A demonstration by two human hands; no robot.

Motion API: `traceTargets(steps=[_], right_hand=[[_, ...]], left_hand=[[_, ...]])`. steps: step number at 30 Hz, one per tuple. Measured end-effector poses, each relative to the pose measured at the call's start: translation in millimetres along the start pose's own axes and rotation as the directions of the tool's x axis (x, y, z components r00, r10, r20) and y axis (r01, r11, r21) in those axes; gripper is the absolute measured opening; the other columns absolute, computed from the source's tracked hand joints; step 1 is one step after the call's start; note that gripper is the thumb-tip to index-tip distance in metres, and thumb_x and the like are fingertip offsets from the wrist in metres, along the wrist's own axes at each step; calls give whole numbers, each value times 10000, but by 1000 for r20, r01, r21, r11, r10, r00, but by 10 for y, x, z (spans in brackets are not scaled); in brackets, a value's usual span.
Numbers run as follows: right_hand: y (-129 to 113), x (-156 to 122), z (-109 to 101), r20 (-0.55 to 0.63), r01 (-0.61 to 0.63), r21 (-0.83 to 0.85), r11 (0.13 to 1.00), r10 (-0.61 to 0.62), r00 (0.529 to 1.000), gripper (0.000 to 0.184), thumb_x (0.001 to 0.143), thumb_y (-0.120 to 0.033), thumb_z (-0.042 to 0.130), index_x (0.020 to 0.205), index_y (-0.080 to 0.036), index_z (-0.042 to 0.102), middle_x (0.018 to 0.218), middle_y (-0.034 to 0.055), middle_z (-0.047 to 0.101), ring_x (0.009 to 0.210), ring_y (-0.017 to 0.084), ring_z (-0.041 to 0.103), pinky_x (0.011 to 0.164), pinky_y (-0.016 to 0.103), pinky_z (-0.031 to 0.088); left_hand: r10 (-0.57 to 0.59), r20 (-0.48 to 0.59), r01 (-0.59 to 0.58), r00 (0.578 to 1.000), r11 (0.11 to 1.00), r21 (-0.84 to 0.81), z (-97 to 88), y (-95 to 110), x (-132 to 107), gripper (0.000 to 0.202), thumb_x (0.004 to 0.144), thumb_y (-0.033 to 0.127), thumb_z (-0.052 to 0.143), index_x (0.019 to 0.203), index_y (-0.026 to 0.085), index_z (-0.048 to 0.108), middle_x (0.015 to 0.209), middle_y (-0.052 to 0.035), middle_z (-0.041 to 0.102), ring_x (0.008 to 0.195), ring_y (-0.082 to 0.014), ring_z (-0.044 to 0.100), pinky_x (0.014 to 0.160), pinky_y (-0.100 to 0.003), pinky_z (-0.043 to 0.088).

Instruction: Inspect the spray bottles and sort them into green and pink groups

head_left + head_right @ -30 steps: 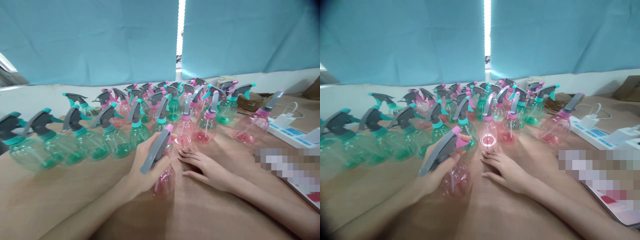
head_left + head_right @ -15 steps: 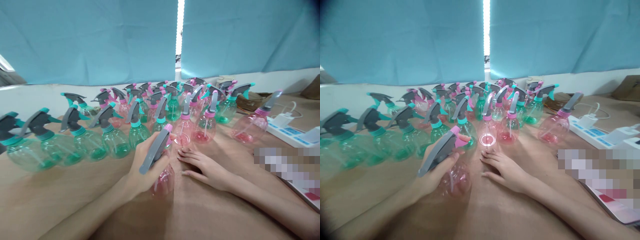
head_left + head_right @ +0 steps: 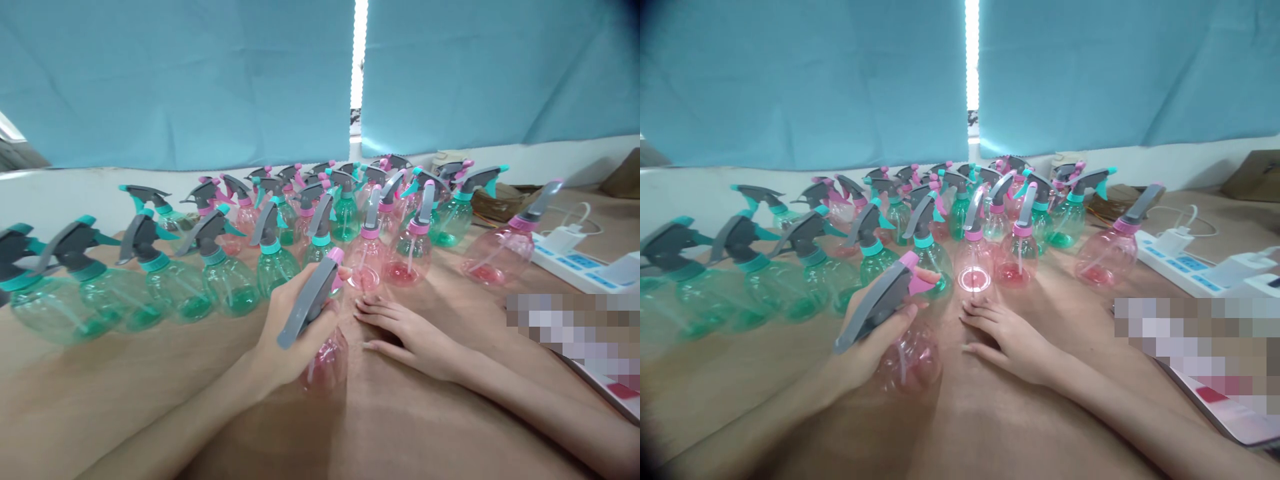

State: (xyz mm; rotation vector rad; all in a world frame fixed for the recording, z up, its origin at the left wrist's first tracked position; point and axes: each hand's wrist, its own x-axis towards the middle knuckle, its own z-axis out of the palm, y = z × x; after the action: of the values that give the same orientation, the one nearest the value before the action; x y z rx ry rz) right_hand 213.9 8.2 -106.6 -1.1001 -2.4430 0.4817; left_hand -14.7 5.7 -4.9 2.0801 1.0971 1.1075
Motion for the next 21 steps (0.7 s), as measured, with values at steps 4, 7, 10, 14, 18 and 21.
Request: traceTargets(steps=[4,7,10,14,18,21], right_hand=[[2,1,-2,2,1,-6,1000,-1,1000,517,949,-491,496,1387,-218,499,1434,80,508,1356,262,418,1139,498,323],[8,2,3,2,1,-5,1000,-1,1000,518,949,-488,497,1389,-215,498,1434,82,508,1358,264,416,1142,500,317],[15,1,9,-1,8,4,1000,-8,1000,517,948,-479,503,1391,-213,495,1431,83,512,1356,262,419,1143,501,315],[18,-1,14,1,5,-9,1000,-5,1000,525,952,-484,493,1393,-200,491,1435,88,506,1357,259,417,1146,491,311],[21,0,16,12,11,-24,1000,-11,1000,532,955,-489,483,1396,-192,487,1439,86,502,1364,254,406,1153,476,305],[24,-1,19,1,15,-11,1000,-15,1000,524,949,-482,499,1391,-201,494,1434,81,509,1358,255,416,1150,478,312]], left_hand=[[-9,0,9,1000,1000,-5,-5,-8,-1,133,780,200,505,879,258,573,688,19,562,639,-185,586,582,-309,466],[-26,4,26,1000,1000,-17,-2,-14,-9,106,798,218,505,884,252,557,681,18,548,677,-191,592,597,-308,465],[-28,10,28,1000,999,-22,2,-12,-12,119,809,232,502,913,246,557,695,15,561,676,-187,586,602,-308,455],[-26,28,26,999,1000,0,-2,-2,-4,154,796,238,504,936,237,568,719,17,597,623,-167,570,591,-297,445],[-18,33,18,999,1000,15,-8,3,3,157,792,238,510,936,231,571,710,18,598,665,-176,586,612,-291,460],[-27,27,26,999,1000,8,-10,-5,-3,130,785,237,512,905,232,563,706,15,591,710,-190,605,634,-297,479]])
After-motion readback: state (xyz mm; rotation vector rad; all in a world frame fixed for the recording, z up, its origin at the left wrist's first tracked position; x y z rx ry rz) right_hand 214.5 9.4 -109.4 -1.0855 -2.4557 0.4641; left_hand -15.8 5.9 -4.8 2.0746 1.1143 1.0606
